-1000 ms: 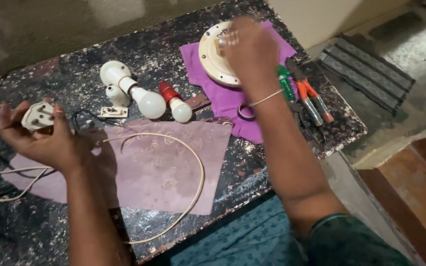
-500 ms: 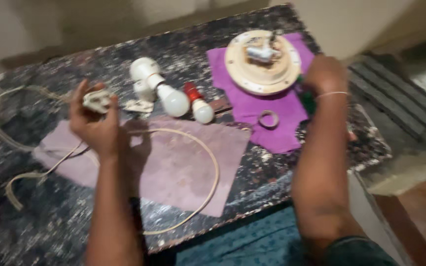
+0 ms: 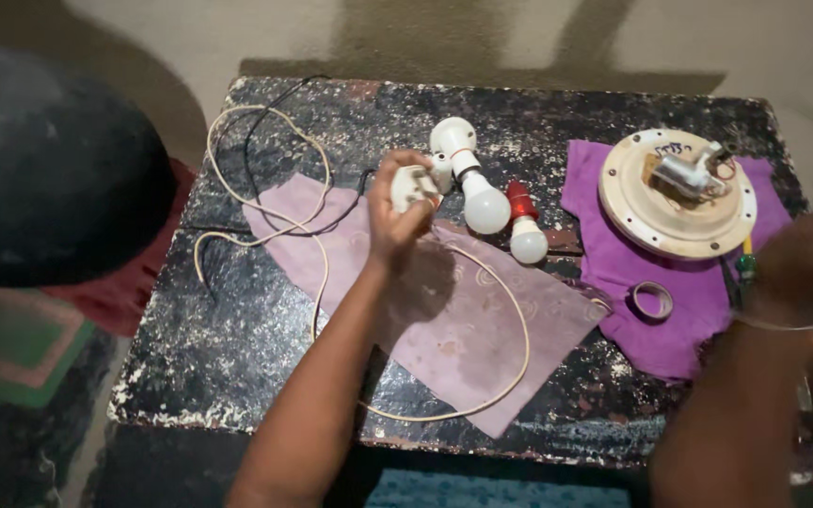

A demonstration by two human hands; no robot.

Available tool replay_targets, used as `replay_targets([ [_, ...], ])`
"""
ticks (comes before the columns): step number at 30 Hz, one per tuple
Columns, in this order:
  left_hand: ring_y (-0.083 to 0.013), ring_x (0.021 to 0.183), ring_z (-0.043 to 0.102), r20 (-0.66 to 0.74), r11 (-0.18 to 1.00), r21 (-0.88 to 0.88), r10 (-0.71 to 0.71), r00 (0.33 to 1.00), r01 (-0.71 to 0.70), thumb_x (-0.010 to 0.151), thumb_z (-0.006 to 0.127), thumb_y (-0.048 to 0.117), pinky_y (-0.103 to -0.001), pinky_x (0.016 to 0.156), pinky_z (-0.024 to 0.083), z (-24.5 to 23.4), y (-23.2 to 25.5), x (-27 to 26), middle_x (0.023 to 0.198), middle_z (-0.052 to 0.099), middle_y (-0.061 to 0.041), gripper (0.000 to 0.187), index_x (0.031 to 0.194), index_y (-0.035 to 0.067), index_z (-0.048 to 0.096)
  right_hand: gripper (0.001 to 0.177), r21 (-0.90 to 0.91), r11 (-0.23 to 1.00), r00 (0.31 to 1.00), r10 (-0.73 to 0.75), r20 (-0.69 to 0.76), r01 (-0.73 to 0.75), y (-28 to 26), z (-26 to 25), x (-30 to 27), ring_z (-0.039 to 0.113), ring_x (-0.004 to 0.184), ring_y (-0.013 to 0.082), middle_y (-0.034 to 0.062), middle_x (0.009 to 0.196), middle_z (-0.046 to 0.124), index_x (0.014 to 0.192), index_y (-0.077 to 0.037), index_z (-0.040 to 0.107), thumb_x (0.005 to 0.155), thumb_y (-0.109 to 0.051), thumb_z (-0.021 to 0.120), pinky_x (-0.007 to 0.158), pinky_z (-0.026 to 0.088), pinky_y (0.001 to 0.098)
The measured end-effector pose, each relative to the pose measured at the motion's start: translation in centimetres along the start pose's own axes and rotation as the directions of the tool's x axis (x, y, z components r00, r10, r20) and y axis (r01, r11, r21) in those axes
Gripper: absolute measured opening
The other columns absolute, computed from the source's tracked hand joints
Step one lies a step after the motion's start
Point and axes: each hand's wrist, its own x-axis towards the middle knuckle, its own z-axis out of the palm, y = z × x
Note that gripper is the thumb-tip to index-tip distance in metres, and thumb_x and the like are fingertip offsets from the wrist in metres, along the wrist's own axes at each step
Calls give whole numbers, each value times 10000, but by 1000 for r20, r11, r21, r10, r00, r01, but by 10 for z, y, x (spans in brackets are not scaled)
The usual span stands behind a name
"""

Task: The person uses pliers to strip a wire and then uses a screwdriver to connect the wire to a light socket. They tighten the screw terminals to secure the connection.

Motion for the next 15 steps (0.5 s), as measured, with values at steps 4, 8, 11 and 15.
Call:
replay_targets([
  [4,-43,597,413,136,979,-160,-105,985,127,795,547,102,-207,502,315,10,9,-6,872,566,-22,445,1238,61,538,263,249,947,978,-208,-5,203,-66,34,-44,699,888,279,161,1075,692,1155,-9,557,1154,-272,548,793,584,372],
  [8,-87,689,498,215,975,-171,-100,971,139,774,538,199,-216,567,371,10,11,-2,927,607,-73,492,1235,28,535,257,442,851,944,-330,27,285,-109,44,-75,741,909,271,191,1078,708,1101,10,537,1088,-246,558,739,627,339],
  [11,-148,905,586,240,950,-276,-77,968,145,769,536,250,-260,794,469,12,8,1,1026,618,-110,518,1227,8,525,229,591,748,886,-449,113,303,-127,44,-83,740,1028,345,235,1133,669,1147,5,479,1101,-196,579,848,672,431],
  [15,-163,940,594,208,939,-292,-124,970,182,765,541,276,-268,813,475,13,8,-1,1060,606,-110,526,1215,4,519,242,609,722,795,-559,236,327,-132,42,-85,738,1007,370,230,1121,675,1183,-25,490,1029,-115,655,848,637,456],
])
